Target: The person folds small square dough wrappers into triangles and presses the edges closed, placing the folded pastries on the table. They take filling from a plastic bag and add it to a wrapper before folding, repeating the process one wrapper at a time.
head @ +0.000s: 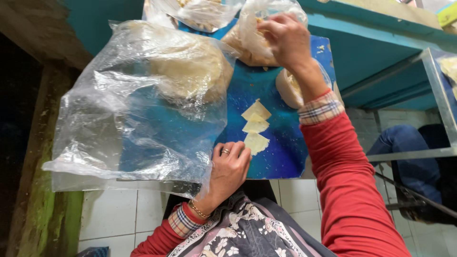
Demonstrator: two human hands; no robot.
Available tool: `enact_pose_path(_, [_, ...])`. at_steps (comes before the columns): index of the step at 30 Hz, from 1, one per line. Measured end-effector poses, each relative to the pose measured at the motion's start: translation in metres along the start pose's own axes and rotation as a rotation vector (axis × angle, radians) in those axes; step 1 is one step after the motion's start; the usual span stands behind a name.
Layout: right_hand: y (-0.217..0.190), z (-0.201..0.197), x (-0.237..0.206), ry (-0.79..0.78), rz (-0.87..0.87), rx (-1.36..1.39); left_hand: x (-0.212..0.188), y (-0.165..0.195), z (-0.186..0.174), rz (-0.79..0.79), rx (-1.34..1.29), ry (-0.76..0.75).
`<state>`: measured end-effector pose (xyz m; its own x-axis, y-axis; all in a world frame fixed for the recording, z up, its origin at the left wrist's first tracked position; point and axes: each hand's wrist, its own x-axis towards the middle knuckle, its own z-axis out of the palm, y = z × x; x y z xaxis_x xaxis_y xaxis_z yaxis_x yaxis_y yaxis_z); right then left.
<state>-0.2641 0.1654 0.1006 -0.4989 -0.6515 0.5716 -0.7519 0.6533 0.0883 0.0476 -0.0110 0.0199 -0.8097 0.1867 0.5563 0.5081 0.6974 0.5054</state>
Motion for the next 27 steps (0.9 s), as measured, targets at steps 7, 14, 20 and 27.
enact_pose_path(7, [-0.034,-0.077,-0.082,-0.283,0.135,0.331,0.005,0.005,-0.002,-0.058,0.109,0.053])
enact_pose_path(14, [-0.157,-0.093,-0.169,-0.373,0.220,0.305,0.002,0.002,0.009,-0.039,0.114,0.107])
enact_pose_path(20, [-0.161,-0.093,-0.197,-0.245,0.371,0.350,0.004,0.000,0.010,0.058,0.173,0.038])
enact_pose_path(27, [-0.033,-0.072,-0.173,-0.094,0.392,-0.071,0.002,-0.001,0.011,0.041,0.159,0.042])
